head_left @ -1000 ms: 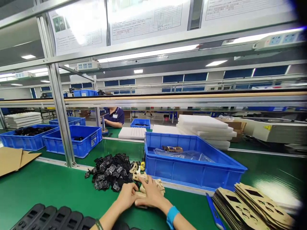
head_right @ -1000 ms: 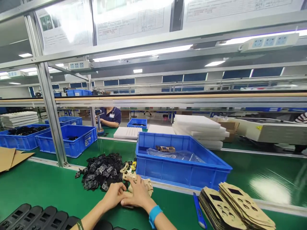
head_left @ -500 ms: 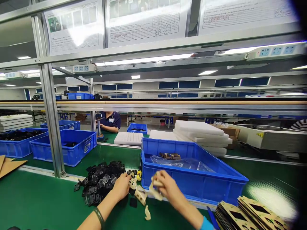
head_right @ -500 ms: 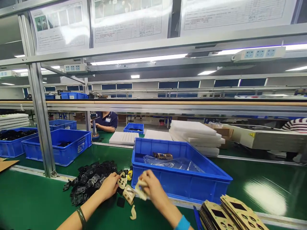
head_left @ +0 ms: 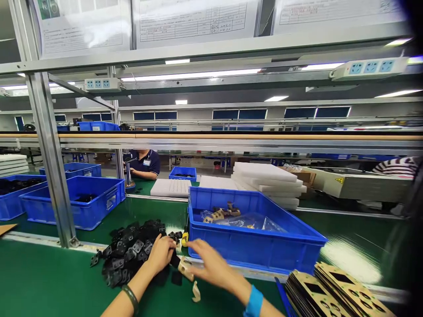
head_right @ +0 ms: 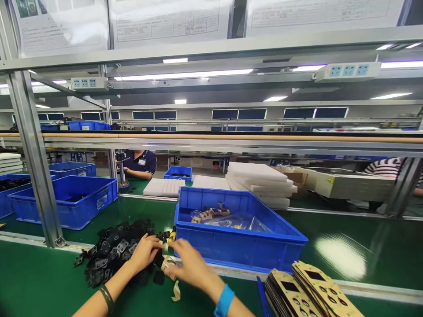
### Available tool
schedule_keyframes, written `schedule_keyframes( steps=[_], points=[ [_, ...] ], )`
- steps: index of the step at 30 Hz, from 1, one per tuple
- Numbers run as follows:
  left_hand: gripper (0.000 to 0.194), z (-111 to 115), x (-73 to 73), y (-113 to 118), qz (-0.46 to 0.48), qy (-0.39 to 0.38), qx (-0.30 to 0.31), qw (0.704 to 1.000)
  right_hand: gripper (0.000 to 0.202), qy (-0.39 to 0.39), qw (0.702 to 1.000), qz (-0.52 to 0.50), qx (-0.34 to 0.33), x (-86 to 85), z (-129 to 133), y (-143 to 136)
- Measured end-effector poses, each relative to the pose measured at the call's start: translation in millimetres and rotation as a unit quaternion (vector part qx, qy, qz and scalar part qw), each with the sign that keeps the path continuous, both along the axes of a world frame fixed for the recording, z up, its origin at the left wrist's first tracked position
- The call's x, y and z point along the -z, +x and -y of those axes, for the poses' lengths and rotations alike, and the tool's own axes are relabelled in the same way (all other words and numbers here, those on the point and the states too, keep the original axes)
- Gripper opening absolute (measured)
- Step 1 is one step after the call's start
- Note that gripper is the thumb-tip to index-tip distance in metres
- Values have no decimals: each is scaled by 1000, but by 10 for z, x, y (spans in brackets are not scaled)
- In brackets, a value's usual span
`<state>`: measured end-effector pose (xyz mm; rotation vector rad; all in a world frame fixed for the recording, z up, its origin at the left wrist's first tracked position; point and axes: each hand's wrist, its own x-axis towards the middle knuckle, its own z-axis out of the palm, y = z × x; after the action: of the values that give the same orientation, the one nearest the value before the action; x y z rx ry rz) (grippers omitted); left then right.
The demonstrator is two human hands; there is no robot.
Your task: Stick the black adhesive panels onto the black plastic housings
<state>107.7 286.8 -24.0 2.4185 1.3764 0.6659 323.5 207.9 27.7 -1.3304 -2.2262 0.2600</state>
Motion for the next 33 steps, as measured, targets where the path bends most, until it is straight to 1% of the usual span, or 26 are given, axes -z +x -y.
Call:
schedule_keyframes(
  steps=[1,2,3,4,5,6,7,8,10,12,14,17,20,22,23,25,26,28,30,32,33],
  points=[
    [31,21,-19,-25,34,0,-13,999,75,-27,999,10,-21,202,73,-81],
    [31,42,-43,-51,70,-2,-26,997,77,-49,998,13,-35,385,133,-131],
    [31,62,-66,-78,107,-7,-38,994,64,-60,997,7,-38,540,181,-153],
    [31,83,-86,-104,143,-16,-49,988,46,-66,997,-3,-37,658,219,-149],
    [30,104,-102,-126,177,-31,-60,982,30,-67,997,-16,-34,735,249,-126],
    [30,128,-113,-139,211,-50,-70,974,24,-63,997,-33,-30,769,269,-90],
    [32,155,-120,-139,243,-73,-78,964,26,-57,997,-51,-25,762,279,-49],
    [37,189,-127,-122,274,-97,-83,953,27,-49,996,-74,-18,718,279,-9],
    [52,281,-155,-29,335,-141,-77,928,30,-24,991,-133,10,554,250,43],
    [64,411,-222,137,388,-176,-45,904,36,-4,980,-196,39,351,200,36],
    [68,568,-335,336,428,-203,1,881,40,-3,969,-243,51,178,161,-28],
    [66,793,-550,575,468,-228,63,852,37,-3,960,-276,46,6,136,-146],
    [69,930,-735,635,494,-245,106,828,35,38,957,-279,69,-177,54,-121],
    [78,960,-807,589,508,-251,111,816,33,86,953,-267,116,-365,-86,38],
    [83,961,-820,553,510,-249,100,817,31,111,948,-257,149,-472,-174,159],
    [90,959,-793,469,492,-228,64,838,26,149,938,-224,216,-675,-339,458],
    [87,968,-751,420,473,-220,53,852,25,158,936,-201,244,-753,-393,616],
    [76,1032,-613,293,407,-222,65,884,29,155,933,-147,288,-828,-394,893],
    [59,1170,-429,115,326,-203,96,918,34,139,936,-96,309,-787,-218,1076],
    [46,1369,-245,-86,247,-168,117,947,31,121,943,-51,306,-650,120,1179],
    [43,1481,-165,-171,208,-152,119,959,27,111,947,-31,301,-556,331,1220]
  ],
)
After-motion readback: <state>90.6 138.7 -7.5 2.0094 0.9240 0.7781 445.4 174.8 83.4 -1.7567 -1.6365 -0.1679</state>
